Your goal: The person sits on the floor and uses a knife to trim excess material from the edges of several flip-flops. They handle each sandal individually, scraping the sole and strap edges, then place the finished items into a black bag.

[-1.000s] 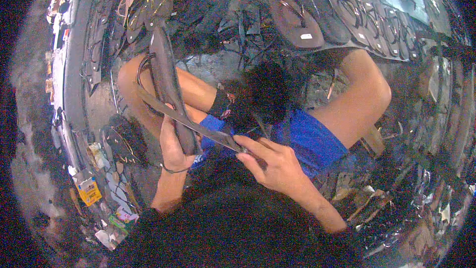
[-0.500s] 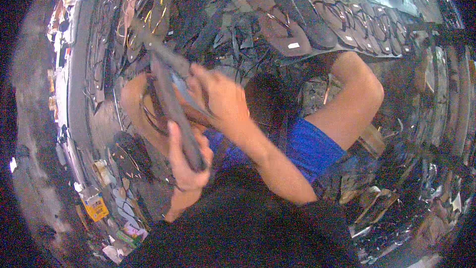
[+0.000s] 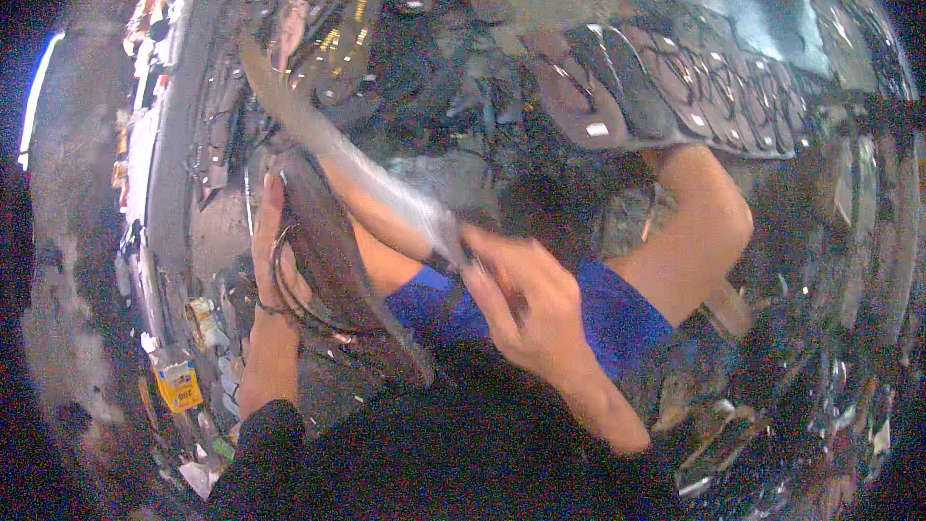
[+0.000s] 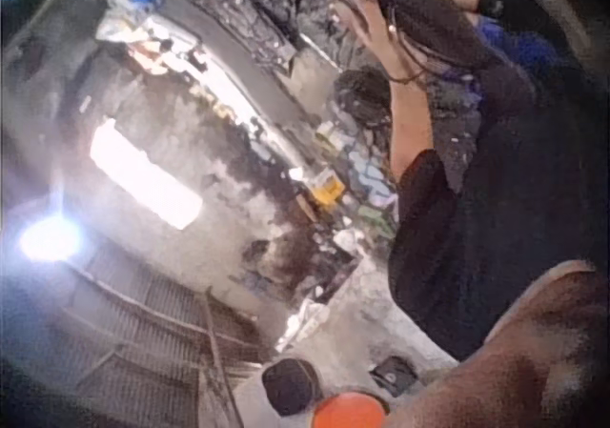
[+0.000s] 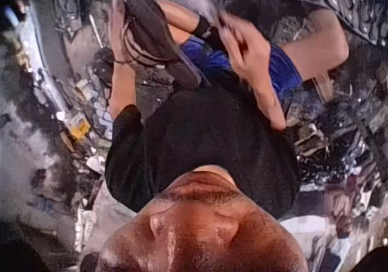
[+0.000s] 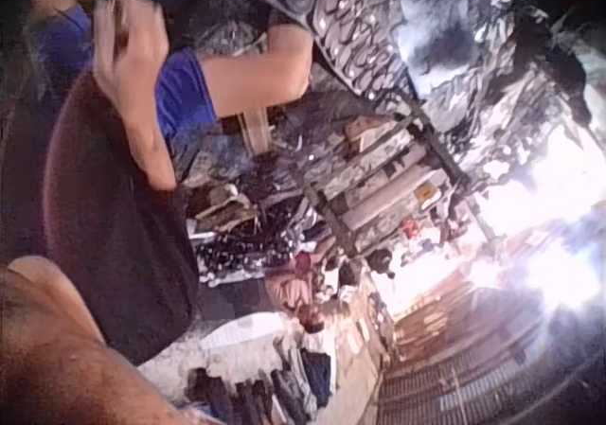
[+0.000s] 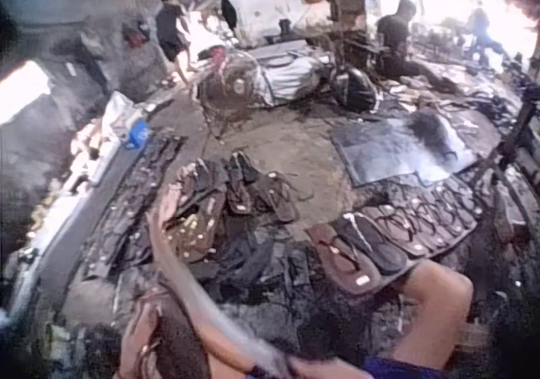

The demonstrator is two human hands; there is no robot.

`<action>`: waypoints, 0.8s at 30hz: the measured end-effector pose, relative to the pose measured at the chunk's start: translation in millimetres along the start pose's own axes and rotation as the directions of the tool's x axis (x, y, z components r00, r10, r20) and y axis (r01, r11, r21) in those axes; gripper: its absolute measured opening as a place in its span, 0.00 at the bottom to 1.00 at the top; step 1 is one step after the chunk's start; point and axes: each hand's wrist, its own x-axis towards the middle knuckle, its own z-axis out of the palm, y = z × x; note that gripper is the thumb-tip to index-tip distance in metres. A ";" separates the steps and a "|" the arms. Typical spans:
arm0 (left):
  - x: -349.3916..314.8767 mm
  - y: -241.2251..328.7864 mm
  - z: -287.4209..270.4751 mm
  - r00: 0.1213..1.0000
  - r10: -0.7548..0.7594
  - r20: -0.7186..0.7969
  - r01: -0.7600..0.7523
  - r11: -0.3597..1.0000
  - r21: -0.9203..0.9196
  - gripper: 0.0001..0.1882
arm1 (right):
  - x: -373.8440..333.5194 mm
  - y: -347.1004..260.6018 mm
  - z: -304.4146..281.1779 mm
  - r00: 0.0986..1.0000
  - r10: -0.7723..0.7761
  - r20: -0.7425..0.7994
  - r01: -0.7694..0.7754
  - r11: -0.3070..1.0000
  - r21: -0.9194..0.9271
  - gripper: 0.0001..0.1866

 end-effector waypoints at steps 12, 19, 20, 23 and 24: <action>-32.1 -5.6 -6.1 0.982 -0.181 -0.063 0.181 0.983 -0.004 0.22 | -59.9 -0.1 7.7 0.990 0.079 0.115 -0.072 0.995 -0.068 0.18; -37.7 8.8 24.7 0.965 -0.143 0.218 0.078 0.956 0.284 0.22 | 23.5 -12.8 11.7 0.986 0.082 0.142 -0.074 0.996 -0.059 0.15; -36.5 6.5 24.5 0.969 -0.100 0.224 0.023 0.946 0.322 0.23 | 39.3 -9.8 18.5 0.986 0.062 0.156 -0.046 0.993 -0.107 0.15; -17.4 14.9 26.1 0.950 -0.016 0.311 -0.126 0.894 0.430 0.27 | 72.2 1.4 20.0 0.983 0.025 0.181 -0.032 0.999 0.035 0.14; -1.7 34.6 21.8 0.941 0.015 0.338 -0.182 0.865 0.468 0.28 | 70.0 2.9 15.3 0.991 0.065 0.117 -0.077 0.992 0.099 0.14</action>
